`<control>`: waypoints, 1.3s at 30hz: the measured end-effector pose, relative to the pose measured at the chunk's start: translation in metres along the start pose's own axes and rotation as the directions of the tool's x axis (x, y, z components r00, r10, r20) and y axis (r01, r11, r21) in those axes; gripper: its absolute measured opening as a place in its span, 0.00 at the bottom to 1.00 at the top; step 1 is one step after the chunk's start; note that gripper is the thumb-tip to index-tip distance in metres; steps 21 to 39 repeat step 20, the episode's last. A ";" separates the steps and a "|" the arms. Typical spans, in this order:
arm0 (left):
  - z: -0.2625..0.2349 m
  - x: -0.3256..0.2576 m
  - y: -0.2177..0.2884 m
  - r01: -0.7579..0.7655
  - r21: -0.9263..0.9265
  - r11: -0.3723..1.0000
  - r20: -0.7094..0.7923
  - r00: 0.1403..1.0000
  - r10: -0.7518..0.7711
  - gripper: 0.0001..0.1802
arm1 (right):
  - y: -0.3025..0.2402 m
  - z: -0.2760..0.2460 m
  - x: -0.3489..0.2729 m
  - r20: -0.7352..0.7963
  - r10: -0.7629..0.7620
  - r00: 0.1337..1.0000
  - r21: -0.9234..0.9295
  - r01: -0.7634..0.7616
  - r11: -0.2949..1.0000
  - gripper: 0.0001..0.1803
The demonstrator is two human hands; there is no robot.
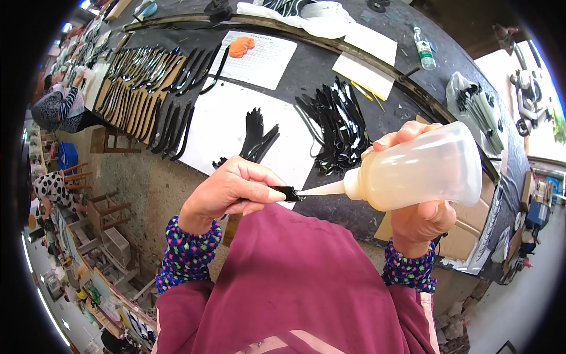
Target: Apply a liquid adhesive or dye from a squeeze bottle onto a series of black shoe components on a workbench.
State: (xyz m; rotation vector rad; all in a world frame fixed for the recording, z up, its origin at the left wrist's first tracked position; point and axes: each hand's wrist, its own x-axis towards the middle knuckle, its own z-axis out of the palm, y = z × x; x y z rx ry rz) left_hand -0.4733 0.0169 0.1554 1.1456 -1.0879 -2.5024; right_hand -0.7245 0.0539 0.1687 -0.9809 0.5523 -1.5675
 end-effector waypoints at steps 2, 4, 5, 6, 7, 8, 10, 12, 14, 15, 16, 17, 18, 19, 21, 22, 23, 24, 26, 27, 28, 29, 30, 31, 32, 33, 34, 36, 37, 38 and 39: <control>0.000 0.000 0.002 0.003 0.005 1.000 0.007 1.000 -0.003 0.09 | -0.001 0.001 0.001 -0.017 0.017 1.000 -0.022 -0.018 1.000 0.39; 0.001 0.000 0.005 0.006 0.022 1.000 0.015 1.000 -0.006 0.09 | -0.001 0.004 0.001 -0.065 0.028 0.998 -0.027 -0.029 0.999 0.40; 0.000 0.001 0.005 0.005 0.028 1.000 0.016 1.000 -0.005 0.09 | -0.001 0.004 0.001 -0.110 0.036 0.993 -0.034 -0.040 0.999 0.40; -0.001 0.001 0.005 0.026 0.024 0.999 0.018 0.999 -0.026 0.09 | -0.001 0.003 0.002 -0.110 0.029 0.993 -0.034 -0.032 0.999 0.40; -0.002 0.002 0.005 0.047 0.022 0.999 0.020 0.999 -0.047 0.09 | 0.000 0.001 0.001 -0.160 0.036 0.987 -0.081 -0.050 0.995 0.40; -0.002 0.001 0.005 0.031 0.006 0.999 0.000 1.000 -0.031 0.09 | 0.001 -0.001 0.001 -0.208 0.040 0.977 -0.125 -0.068 0.990 0.40; -0.010 0.001 -0.002 0.034 0.022 0.999 -0.014 0.999 -0.034 0.09 | 0.004 -0.003 0.001 -0.260 0.033 0.965 -0.159 -0.077 0.984 0.40; -0.024 0.003 -0.005 0.048 0.066 0.997 -0.009 0.999 -0.048 0.08 | 0.011 -0.008 0.001 -0.311 0.027 0.950 -0.195 -0.092 0.977 0.39; -0.047 0.013 -0.014 0.023 0.120 0.993 -0.212 0.977 0.003 0.08 | 0.016 -0.018 0.001 -0.416 0.001 0.909 -0.182 -0.084 0.980 0.37; -0.064 0.023 -0.016 0.069 0.126 0.990 -0.298 0.954 -0.028 0.08 | 0.019 -0.026 -0.001 -0.446 0.025 0.895 -0.139 -0.097 0.986 0.37; -0.084 0.032 -0.017 0.026 0.089 0.996 -0.338 0.941 0.005 0.08 | 0.022 -0.032 -0.002 -0.450 0.014 0.893 -0.142 -0.087 0.986 0.37; -0.106 0.044 -0.021 0.006 0.096 0.995 -0.388 0.921 0.032 0.08 | 0.025 -0.038 -0.003 -0.518 0.074 0.852 -0.005 -0.090 0.996 0.37; -0.126 0.057 -0.024 -0.014 0.105 0.994 -0.439 0.897 0.059 0.09 | 0.028 -0.044 -0.002 -0.573 0.144 0.807 0.134 -0.081 0.988 0.38; -0.146 0.073 -0.025 -0.043 0.139 0.989 -0.491 0.864 0.107 0.09 | 0.033 -0.052 -0.003 -0.562 0.150 0.813 0.185 -0.053 0.981 0.41; -0.161 0.091 -0.020 -0.072 0.174 0.982 -0.538 0.828 0.156 0.09 | 0.037 -0.060 -0.001 -0.572 0.179 0.801 0.223 -0.058 0.973 0.45; -0.161 0.091 -0.020 -0.072 0.174 0.982 -0.538 0.828 0.156 0.09 | 0.037 -0.060 -0.001 -0.572 0.179 0.801 0.223 -0.058 0.973 0.45; -0.161 0.091 -0.020 -0.072 0.174 0.982 -0.538 0.828 0.156 0.09 | 0.037 -0.060 -0.001 -0.572 0.179 0.801 0.223 -0.058 0.973 0.45; -0.161 0.091 -0.020 -0.072 0.174 0.982 -0.538 0.828 0.156 0.09 | 0.037 -0.060 -0.001 -0.572 0.179 0.801 0.223 -0.058 0.973 0.45; -0.161 0.091 -0.020 -0.072 0.174 0.982 -0.538 0.828 0.156 0.09 | 0.037 -0.060 -0.001 -0.572 0.179 0.801 0.223 -0.058 0.973 0.45; -0.161 0.091 -0.020 -0.072 0.174 0.982 -0.538 0.828 0.156 0.09 | 0.037 -0.060 -0.001 -0.572 0.179 0.801 0.223 -0.058 0.973 0.45; -0.161 0.091 -0.020 -0.072 0.174 0.982 -0.538 0.828 0.156 0.09 | 0.037 -0.060 -0.001 -0.572 0.179 0.801 0.223 -0.058 0.973 0.45; -0.161 0.091 -0.020 -0.072 0.174 0.982 -0.538 0.828 0.156 0.09 | 0.037 -0.060 -0.001 -0.572 0.179 0.801 0.223 -0.058 0.973 0.45; -0.161 0.091 -0.020 -0.072 0.174 0.982 -0.538 0.828 0.156 0.09 | 0.037 -0.060 -0.001 -0.572 0.179 0.801 0.223 -0.058 0.973 0.45; -0.161 0.091 -0.020 -0.072 0.174 0.982 -0.538 0.828 0.156 0.09 | 0.037 -0.060 -0.001 -0.572 0.179 0.801 0.223 -0.058 0.973 0.45; -0.161 0.091 -0.020 -0.072 0.174 0.982 -0.538 0.828 0.156 0.09 | 0.037 -0.060 -0.001 -0.572 0.179 0.801 0.223 -0.058 0.973 0.45; -0.161 0.091 -0.020 -0.072 0.174 0.982 -0.538 0.828 0.156 0.09 | 0.037 -0.060 -0.001 -0.572 0.179 0.801 0.223 -0.058 0.973 0.45; -0.161 0.091 -0.020 -0.072 0.174 0.982 -0.538 0.828 0.156 0.09 | 0.037 -0.060 -0.001 -0.572 0.179 0.801 0.223 -0.058 0.973 0.45; -0.161 0.091 -0.020 -0.072 0.174 0.982 -0.538 0.828 0.156 0.09 | 0.037 -0.060 -0.001 -0.572 0.179 0.801 0.223 -0.058 0.973 0.45; -0.161 0.091 -0.020 -0.072 0.174 0.982 -0.538 0.828 0.156 0.09 | 0.037 -0.060 -0.001 -0.572 0.179 0.801 0.223 -0.058 0.973 0.45; -0.161 0.091 -0.020 -0.072 0.174 0.982 -0.538 0.828 0.156 0.09 | 0.037 -0.060 -0.001 -0.572 0.179 0.801 0.223 -0.058 0.973 0.45; -0.161 0.091 -0.020 -0.072 0.174 0.982 -0.538 0.828 0.156 0.09 | 0.037 -0.060 -0.001 -0.572 0.179 0.801 0.223 -0.058 0.973 0.45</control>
